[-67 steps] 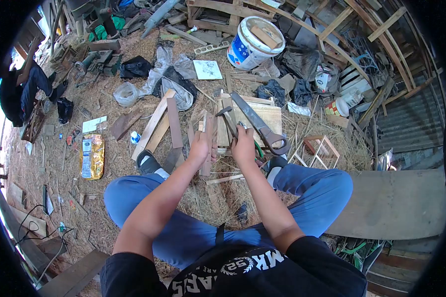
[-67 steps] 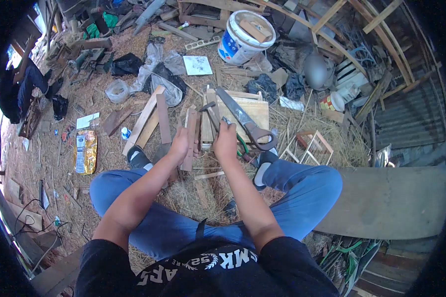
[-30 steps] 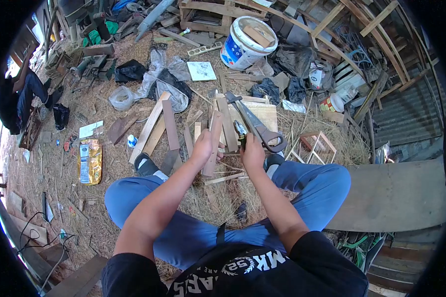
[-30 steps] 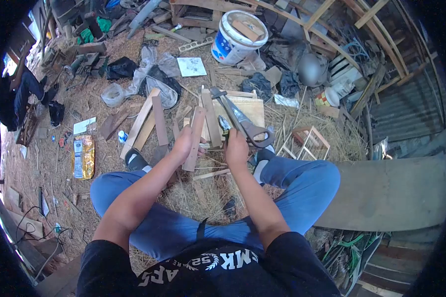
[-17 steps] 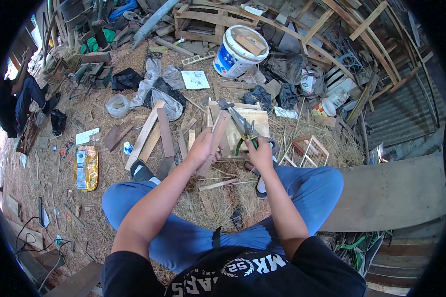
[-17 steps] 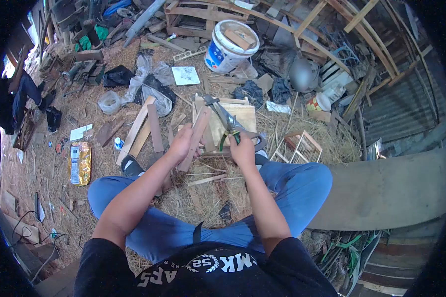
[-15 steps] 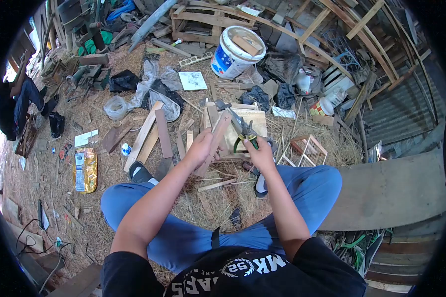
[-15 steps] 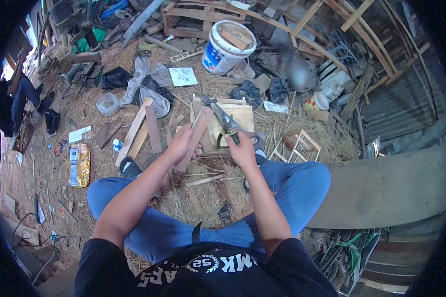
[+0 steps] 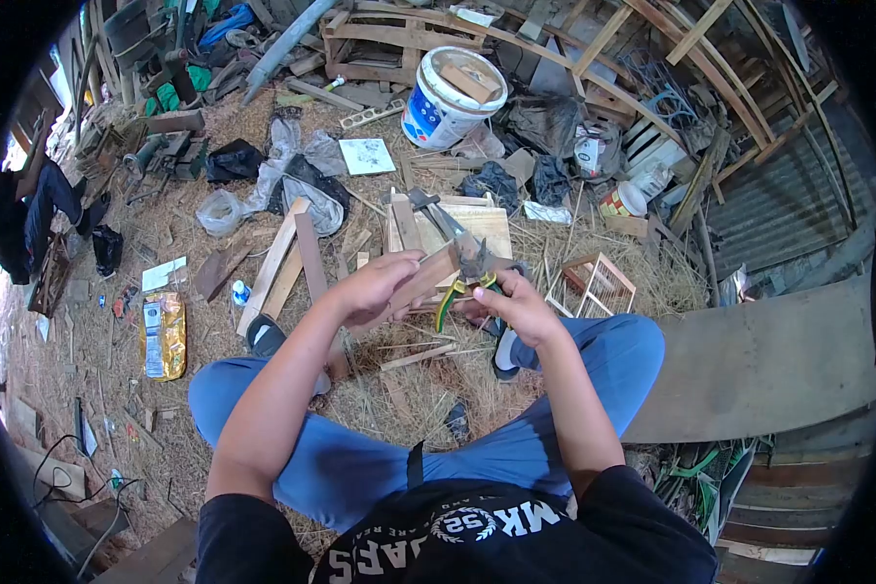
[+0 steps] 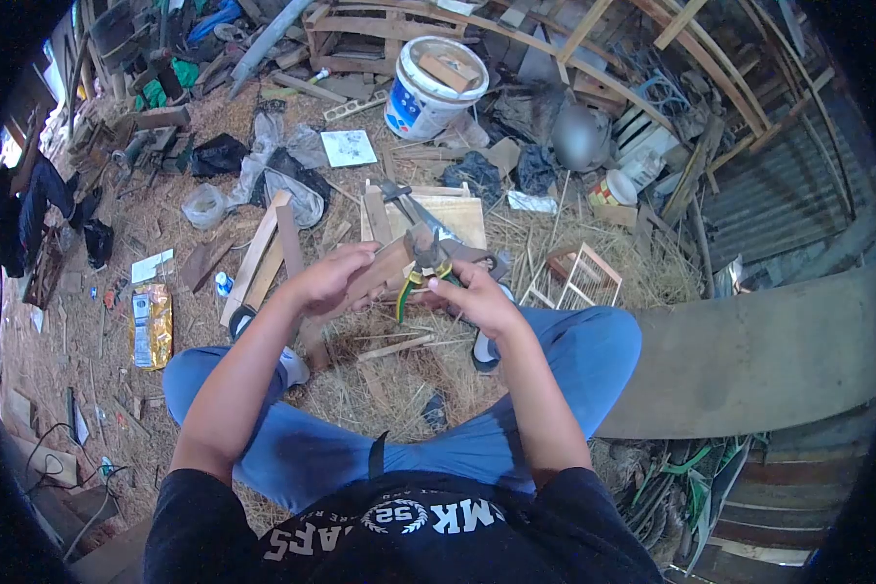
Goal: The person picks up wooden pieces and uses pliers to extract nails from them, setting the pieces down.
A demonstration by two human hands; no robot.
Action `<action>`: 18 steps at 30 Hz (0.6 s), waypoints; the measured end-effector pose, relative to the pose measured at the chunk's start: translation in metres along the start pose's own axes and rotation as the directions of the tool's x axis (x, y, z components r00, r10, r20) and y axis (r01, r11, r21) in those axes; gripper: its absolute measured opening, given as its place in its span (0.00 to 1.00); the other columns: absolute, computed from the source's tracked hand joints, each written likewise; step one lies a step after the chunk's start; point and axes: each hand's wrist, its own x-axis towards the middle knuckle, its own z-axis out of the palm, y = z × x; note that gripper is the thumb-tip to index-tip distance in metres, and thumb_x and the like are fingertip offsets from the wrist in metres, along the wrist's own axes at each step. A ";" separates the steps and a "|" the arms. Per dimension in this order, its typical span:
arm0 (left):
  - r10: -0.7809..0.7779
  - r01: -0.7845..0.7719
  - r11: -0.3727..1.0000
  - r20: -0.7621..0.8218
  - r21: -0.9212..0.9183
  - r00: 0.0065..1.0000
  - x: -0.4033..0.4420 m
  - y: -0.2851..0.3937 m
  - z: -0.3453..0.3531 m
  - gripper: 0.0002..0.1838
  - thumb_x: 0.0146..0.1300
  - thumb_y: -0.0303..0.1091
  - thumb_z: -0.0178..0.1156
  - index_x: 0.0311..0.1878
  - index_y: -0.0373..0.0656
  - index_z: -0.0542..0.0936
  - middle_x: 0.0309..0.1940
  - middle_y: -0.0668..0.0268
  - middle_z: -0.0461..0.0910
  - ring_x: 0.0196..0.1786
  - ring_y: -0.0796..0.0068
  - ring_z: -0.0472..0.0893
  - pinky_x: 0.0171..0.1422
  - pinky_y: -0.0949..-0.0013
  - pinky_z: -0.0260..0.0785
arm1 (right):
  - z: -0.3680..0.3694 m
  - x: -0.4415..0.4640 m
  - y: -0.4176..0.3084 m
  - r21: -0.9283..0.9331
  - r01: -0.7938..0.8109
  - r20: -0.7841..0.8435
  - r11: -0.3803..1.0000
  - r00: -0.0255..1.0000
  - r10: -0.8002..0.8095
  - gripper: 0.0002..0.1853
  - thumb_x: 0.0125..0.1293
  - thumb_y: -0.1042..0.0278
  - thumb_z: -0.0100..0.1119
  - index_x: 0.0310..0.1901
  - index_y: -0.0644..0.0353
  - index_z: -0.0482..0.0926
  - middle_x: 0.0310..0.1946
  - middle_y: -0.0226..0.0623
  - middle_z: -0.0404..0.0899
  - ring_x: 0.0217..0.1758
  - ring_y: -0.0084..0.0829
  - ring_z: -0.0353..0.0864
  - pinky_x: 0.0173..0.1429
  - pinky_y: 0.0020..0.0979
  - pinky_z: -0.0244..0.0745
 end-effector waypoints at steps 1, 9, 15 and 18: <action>-0.015 0.015 0.999 0.001 0.037 1.000 -0.003 0.002 0.001 0.24 0.80 0.41 0.41 0.72 0.38 0.65 0.39 0.61 0.81 0.38 0.72 0.82 0.31 0.67 0.74 | -0.001 -0.002 -0.002 -0.031 -0.037 0.054 0.999 0.998 0.039 0.18 0.77 0.66 0.60 0.62 0.65 0.75 0.55 0.42 0.85 0.54 0.33 0.88 0.60 0.37 0.83; -0.035 0.019 0.961 0.054 0.275 0.998 -0.012 0.010 -0.005 0.25 0.78 0.41 0.44 0.73 0.40 0.68 0.42 0.63 0.80 0.39 0.75 0.81 0.33 0.70 0.73 | 0.009 -0.007 0.014 0.208 0.003 0.137 0.978 0.990 -0.033 0.20 0.77 0.62 0.60 0.63 0.64 0.74 0.57 0.42 0.83 0.57 0.35 0.86 0.64 0.39 0.81; -0.076 0.049 0.971 0.109 0.234 0.991 -0.028 0.024 0.000 0.25 0.78 0.42 0.45 0.71 0.39 0.70 0.43 0.63 0.81 0.39 0.75 0.81 0.33 0.71 0.71 | 0.022 -0.018 0.017 0.309 -0.030 0.250 0.950 0.967 -0.051 0.19 0.79 0.61 0.58 0.64 0.61 0.72 0.57 0.39 0.81 0.60 0.35 0.84 0.66 0.41 0.80; -0.078 0.055 0.965 0.082 0.255 0.994 -0.038 0.032 0.009 0.25 0.78 0.42 0.46 0.71 0.40 0.70 0.41 0.63 0.81 0.38 0.75 0.81 0.33 0.70 0.71 | 0.029 -0.022 0.021 0.314 -0.004 0.258 0.950 0.963 -0.082 0.18 0.79 0.59 0.57 0.63 0.60 0.72 0.54 0.38 0.81 0.59 0.36 0.85 0.64 0.40 0.81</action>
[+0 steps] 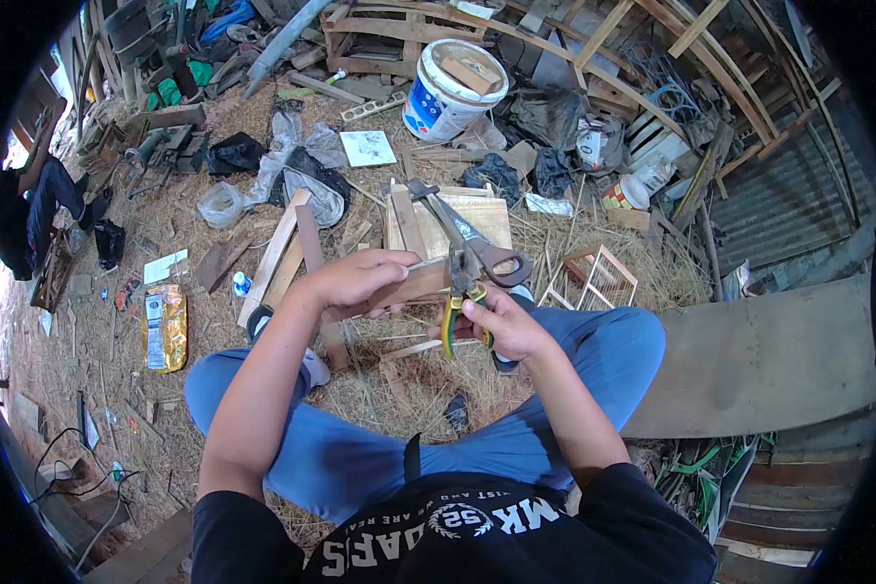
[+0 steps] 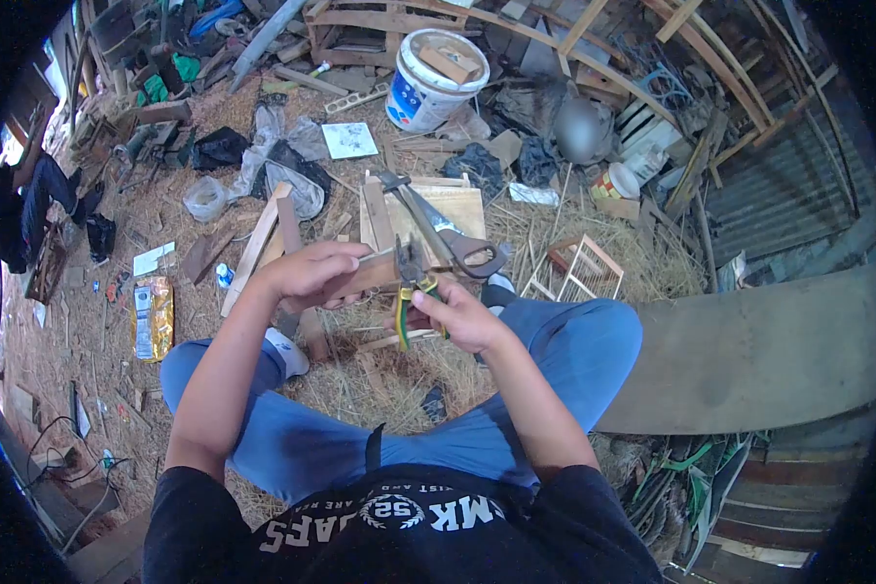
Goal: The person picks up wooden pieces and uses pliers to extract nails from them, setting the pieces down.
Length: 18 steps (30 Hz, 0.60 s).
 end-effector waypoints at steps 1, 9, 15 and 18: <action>-0.011 0.011 1.000 -0.002 0.003 1.000 -0.002 0.000 0.000 0.24 0.78 0.42 0.46 0.70 0.40 0.70 0.39 0.63 0.80 0.36 0.75 0.80 0.33 0.70 0.71 | 0.002 -0.002 0.000 -0.002 -0.020 0.019 1.000 1.000 0.020 0.19 0.79 0.58 0.57 0.63 0.59 0.71 0.54 0.37 0.81 0.57 0.35 0.85 0.64 0.40 0.81; -0.032 0.033 0.983 -0.009 0.182 0.999 -0.031 0.025 0.010 0.23 0.77 0.39 0.46 0.70 0.40 0.74 0.30 0.66 0.78 0.37 0.77 0.81 0.32 0.70 0.70 | 0.026 -0.015 0.010 -0.107 0.064 0.020 0.992 0.998 -0.062 0.26 0.74 0.48 0.63 0.59 0.61 0.71 0.44 0.39 0.80 0.46 0.36 0.82 0.53 0.39 0.79; 0.217 -0.337 0.827 0.297 0.450 0.930 -0.054 0.038 0.043 0.24 0.80 0.46 0.50 0.70 0.41 0.74 0.33 0.65 0.81 0.36 0.73 0.81 0.44 0.65 0.75 | 0.052 -0.033 -0.007 -0.128 0.100 0.518 0.987 0.855 -0.020 0.15 0.69 0.60 0.67 0.34 0.54 0.70 0.36 0.31 0.78 0.38 0.22 0.73 0.43 0.30 0.69; 0.045 -0.152 0.935 0.320 0.320 0.946 -0.065 0.045 0.052 0.26 0.81 0.45 0.51 0.74 0.41 0.71 0.34 0.63 0.82 0.37 0.74 0.82 0.45 0.66 0.76 | 0.066 -0.043 -0.015 -0.095 -0.052 0.614 0.994 0.783 0.099 0.16 0.71 0.60 0.66 0.33 0.55 0.68 0.33 0.28 0.74 0.37 0.22 0.71 0.44 0.29 0.69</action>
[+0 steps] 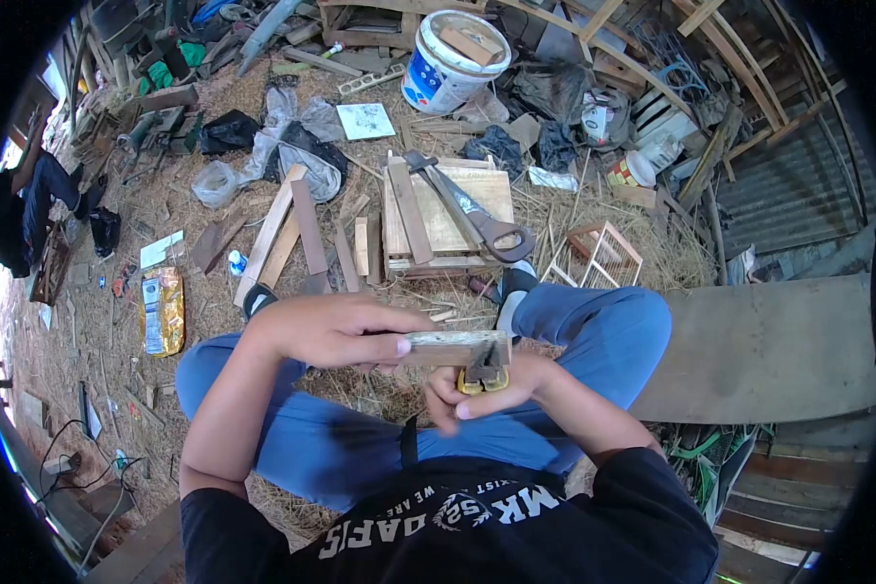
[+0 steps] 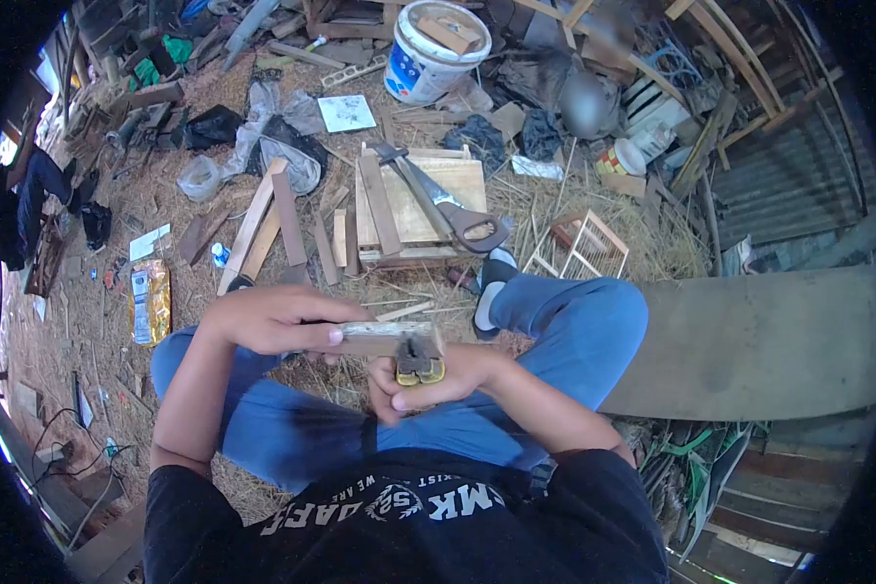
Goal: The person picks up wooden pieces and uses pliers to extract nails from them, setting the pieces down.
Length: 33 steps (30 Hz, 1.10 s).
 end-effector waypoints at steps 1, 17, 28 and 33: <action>0.016 -0.013 0.997 0.031 -0.079 0.999 -0.002 -0.011 -0.001 0.28 0.82 0.46 0.51 0.77 0.40 0.67 0.37 0.64 0.82 0.37 0.74 0.81 0.44 0.66 0.76 | 0.003 -0.003 0.000 0.044 -0.072 -0.025 0.996 0.997 0.073 0.15 0.72 0.61 0.65 0.34 0.55 0.68 0.31 0.26 0.72 0.37 0.21 0.70 0.43 0.29 0.68; -0.070 0.232 0.914 -0.435 0.332 0.898 0.007 -0.060 0.057 0.16 0.73 0.44 0.59 0.58 0.47 0.74 0.34 0.52 0.83 0.37 0.44 0.84 0.41 0.50 0.76 | 0.001 -0.022 0.000 -0.376 -0.495 -0.592 0.783 0.779 0.208 0.24 0.68 0.47 0.68 0.56 0.57 0.80 0.31 0.40 0.84 0.34 0.39 0.85 0.48 0.41 0.80; -0.186 0.433 0.863 -0.634 0.259 0.751 -0.006 -0.007 0.141 0.17 0.69 0.43 0.64 0.57 0.51 0.77 0.33 0.56 0.84 0.36 0.47 0.85 0.38 0.48 0.76 | 0.059 -0.040 0.007 -0.160 -0.404 -0.622 0.901 0.750 0.226 0.13 0.69 0.62 0.67 0.49 0.62 0.85 0.33 0.38 0.87 0.35 0.27 0.84 0.46 0.33 0.79; -0.264 0.513 0.841 -0.697 0.173 0.667 0.002 0.003 0.142 0.16 0.70 0.43 0.63 0.57 0.50 0.77 0.29 0.53 0.83 0.34 0.45 0.85 0.37 0.46 0.75 | 0.045 -0.035 0.023 -0.357 -0.300 -0.694 0.885 0.719 -0.036 0.11 0.67 0.63 0.68 0.42 0.63 0.84 0.33 0.39 0.88 0.34 0.31 0.86 0.46 0.35 0.80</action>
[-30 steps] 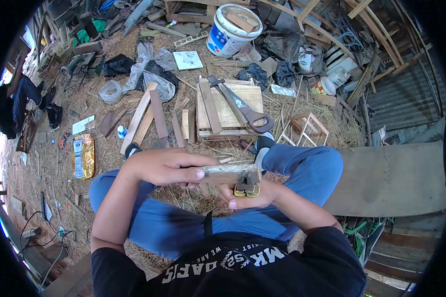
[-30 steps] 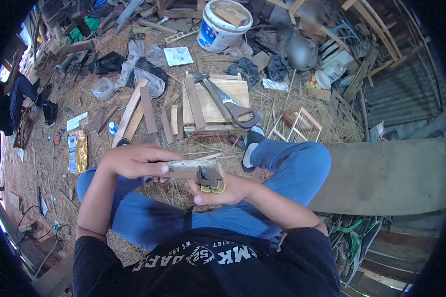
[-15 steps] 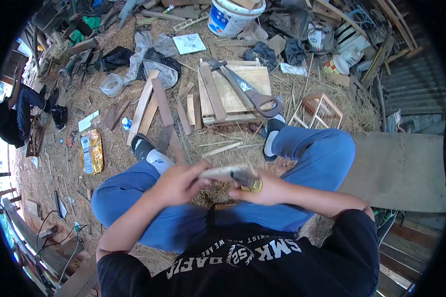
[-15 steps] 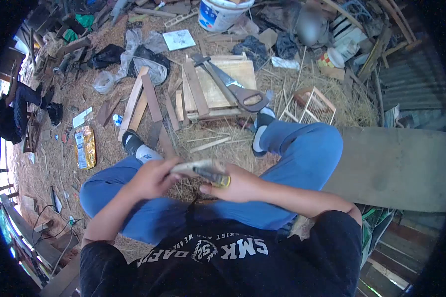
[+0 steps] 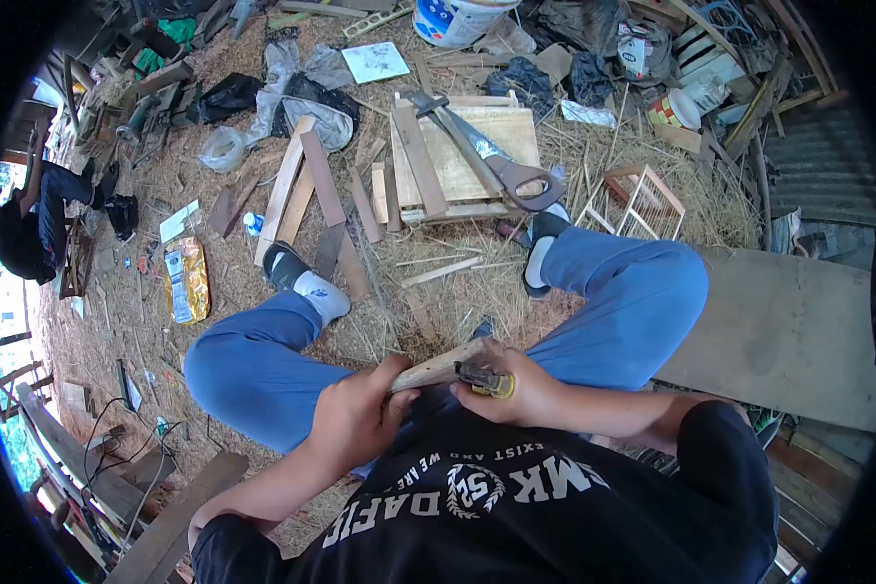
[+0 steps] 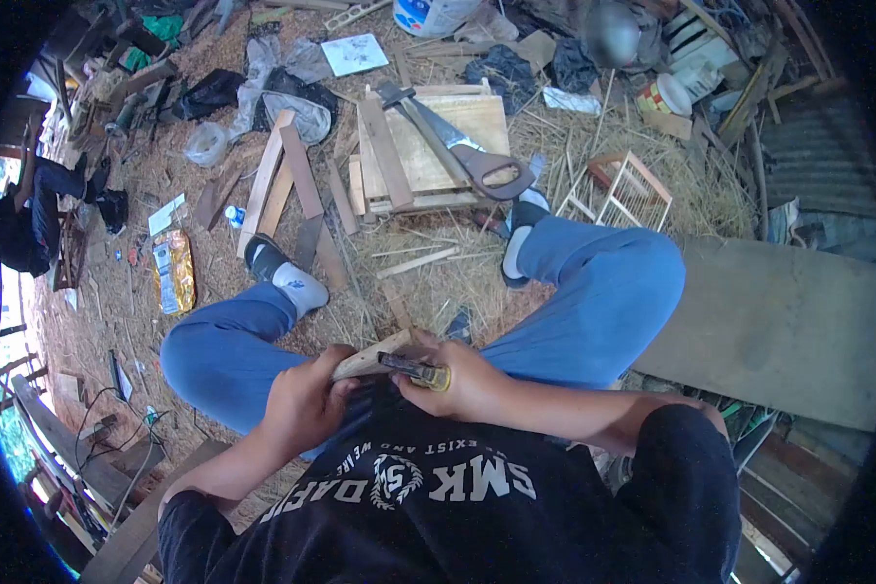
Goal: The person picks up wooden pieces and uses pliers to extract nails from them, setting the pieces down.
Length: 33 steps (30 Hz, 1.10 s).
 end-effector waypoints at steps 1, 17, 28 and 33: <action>-0.005 0.005 1.000 -0.019 0.008 1.000 0.002 0.000 -0.001 0.16 0.70 0.42 0.63 0.56 0.50 0.76 0.28 0.52 0.83 0.34 0.44 0.85 0.37 0.45 0.75 | -0.002 0.003 0.000 -0.005 0.016 -0.006 1.000 1.000 -0.016 0.11 0.67 0.62 0.68 0.40 0.63 0.84 0.33 0.39 0.88 0.34 0.31 0.86 0.45 0.35 0.80; -0.096 0.097 0.993 0.026 -0.074 0.995 0.002 -0.005 0.013 0.16 0.76 0.43 0.56 0.57 0.45 0.72 0.26 0.45 0.82 0.33 0.37 0.83 0.35 0.40 0.72 | 0.011 0.011 0.001 0.197 -0.287 0.033 0.938 0.958 0.286 0.14 0.68 0.60 0.66 0.42 0.65 0.84 0.27 0.34 0.85 0.30 0.27 0.84 0.39 0.33 0.79; -0.159 0.165 0.984 0.086 -0.072 0.984 0.019 -0.005 0.016 0.18 0.78 0.46 0.53 0.59 0.42 0.73 0.32 0.41 0.84 0.38 0.35 0.84 0.41 0.40 0.73 | 0.008 0.021 0.021 0.324 -0.447 0.145 0.834 0.894 0.424 0.11 0.71 0.66 0.65 0.31 0.61 0.80 0.21 0.28 0.79 0.22 0.21 0.77 0.28 0.28 0.71; -0.142 0.149 0.987 0.111 -0.054 0.984 0.022 -0.004 0.004 0.17 0.76 0.45 0.56 0.57 0.43 0.75 0.32 0.42 0.83 0.39 0.36 0.84 0.43 0.40 0.74 | 0.020 0.014 0.034 0.279 -0.293 -0.034 0.914 0.949 0.315 0.12 0.66 0.61 0.69 0.35 0.62 0.81 0.25 0.34 0.82 0.26 0.28 0.81 0.33 0.34 0.76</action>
